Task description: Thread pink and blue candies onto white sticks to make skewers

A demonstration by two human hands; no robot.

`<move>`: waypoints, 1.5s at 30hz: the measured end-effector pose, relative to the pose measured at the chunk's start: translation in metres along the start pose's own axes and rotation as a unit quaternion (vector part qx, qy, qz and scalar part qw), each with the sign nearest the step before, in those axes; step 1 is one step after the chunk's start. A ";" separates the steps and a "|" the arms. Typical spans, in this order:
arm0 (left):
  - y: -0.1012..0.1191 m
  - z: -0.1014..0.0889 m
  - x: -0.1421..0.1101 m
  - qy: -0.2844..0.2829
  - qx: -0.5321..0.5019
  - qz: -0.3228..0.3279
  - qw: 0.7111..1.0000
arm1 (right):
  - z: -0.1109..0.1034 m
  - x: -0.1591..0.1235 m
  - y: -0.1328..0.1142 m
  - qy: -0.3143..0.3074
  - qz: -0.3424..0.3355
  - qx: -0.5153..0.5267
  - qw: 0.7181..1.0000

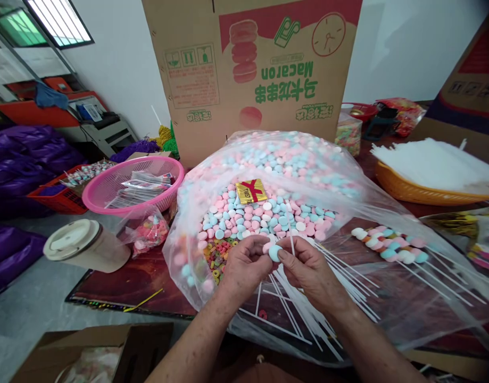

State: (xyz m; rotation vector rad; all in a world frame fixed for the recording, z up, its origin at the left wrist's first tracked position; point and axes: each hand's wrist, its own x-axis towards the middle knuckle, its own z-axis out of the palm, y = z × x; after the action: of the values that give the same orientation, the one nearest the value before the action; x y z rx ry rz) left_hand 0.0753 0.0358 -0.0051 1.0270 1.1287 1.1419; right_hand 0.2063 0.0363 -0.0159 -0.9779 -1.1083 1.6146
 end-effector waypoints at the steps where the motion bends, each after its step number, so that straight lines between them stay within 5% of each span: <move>1: 0.001 -0.002 -0.003 -0.018 0.000 0.002 1.000 | 0.002 -0.001 0.002 0.006 0.002 0.000 1.000; 5: 0.003 -0.009 -0.014 -0.077 -0.042 -0.020 0.996 | 0.014 -0.001 0.008 0.052 -0.008 -0.020 0.998; 9: -0.006 -0.017 -0.016 -0.022 -0.089 -0.060 0.994 | 0.017 -0.005 0.003 0.017 0.017 -0.084 0.996; 12: -0.011 -0.024 -0.014 0.029 -0.100 -0.073 0.992 | 0.007 -0.016 -0.008 -0.021 0.015 -0.234 0.972; 16: -0.008 -0.030 -0.014 0.090 -0.102 -0.058 0.989 | -0.006 -0.036 -0.013 -0.020 -0.086 -0.516 0.852; 21: -0.006 -0.028 -0.014 0.107 -0.025 -0.019 0.994 | 0.000 -0.049 -0.007 -0.029 -0.084 -0.736 0.671; 25: -0.016 -0.030 -0.017 0.098 0.100 0.040 0.989 | 0.009 -0.050 -0.010 -0.017 -0.065 -0.799 0.597; 29: -0.022 -0.034 -0.022 0.086 0.269 0.124 0.951 | 0.016 -0.054 -0.014 -0.003 -0.067 -0.833 0.549; 34: -0.029 -0.024 -0.031 0.078 0.392 0.185 0.898 | 0.026 -0.061 -0.008 -0.010 -0.100 -0.833 0.544; 38: -0.042 -0.009 -0.038 0.037 0.346 0.138 0.927 | 0.025 -0.055 0.007 -0.002 -0.093 -0.819 0.566; 41: -0.038 -0.016 -0.036 -0.006 0.330 0.078 0.941 | 0.011 -0.043 0.017 -0.010 -0.081 -0.776 0.625; 43: -0.027 -0.034 -0.029 0.017 0.410 0.046 0.911 | -0.002 -0.037 0.021 -0.002 -0.104 -0.725 0.681; 45: -0.016 -0.054 -0.019 0.070 0.551 0.031 0.831 | -0.011 -0.034 0.024 0.017 -0.121 -0.686 0.717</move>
State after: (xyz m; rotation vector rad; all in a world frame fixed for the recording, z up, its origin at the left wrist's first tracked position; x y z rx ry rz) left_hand 0.0233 0.0172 -0.0265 1.8689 1.9591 0.5307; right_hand 0.2193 0.0022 -0.0384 -1.6026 -2.3439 0.2855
